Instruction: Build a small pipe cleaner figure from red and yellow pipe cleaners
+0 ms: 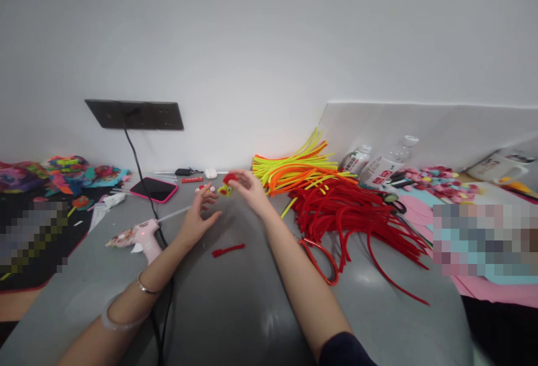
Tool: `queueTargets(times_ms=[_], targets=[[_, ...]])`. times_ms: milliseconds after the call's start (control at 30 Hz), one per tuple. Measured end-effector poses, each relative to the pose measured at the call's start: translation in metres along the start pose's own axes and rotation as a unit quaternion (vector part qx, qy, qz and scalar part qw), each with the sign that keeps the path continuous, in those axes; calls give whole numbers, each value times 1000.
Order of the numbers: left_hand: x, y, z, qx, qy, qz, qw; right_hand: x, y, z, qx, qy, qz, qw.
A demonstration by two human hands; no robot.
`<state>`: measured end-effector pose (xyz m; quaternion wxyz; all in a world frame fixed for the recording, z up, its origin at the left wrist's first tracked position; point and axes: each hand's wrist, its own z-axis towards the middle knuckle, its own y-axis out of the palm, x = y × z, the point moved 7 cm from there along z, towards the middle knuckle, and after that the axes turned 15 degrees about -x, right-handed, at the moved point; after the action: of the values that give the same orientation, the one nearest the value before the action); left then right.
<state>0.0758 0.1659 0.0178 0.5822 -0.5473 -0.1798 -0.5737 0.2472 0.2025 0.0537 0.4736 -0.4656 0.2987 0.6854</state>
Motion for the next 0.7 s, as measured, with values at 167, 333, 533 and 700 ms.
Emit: queueTargets(times_ms=[167, 333, 533, 700], targets=[[-8, -6, -1, 46, -6, -21, 999, -6, -21, -2, 57, -16, 12, 998], [-9, -4, -1, 37, -10, -57, 998, -5, -19, -8, 19, 14, 32, 999], [-2, 0, -1, 2, -13, -78, 997, 2, -4, -9, -56, 52, 41, 996], [-2, 0, -1, 6, -8, -85, 996, 4, -10, -7, 19, 18, 46, 999]])
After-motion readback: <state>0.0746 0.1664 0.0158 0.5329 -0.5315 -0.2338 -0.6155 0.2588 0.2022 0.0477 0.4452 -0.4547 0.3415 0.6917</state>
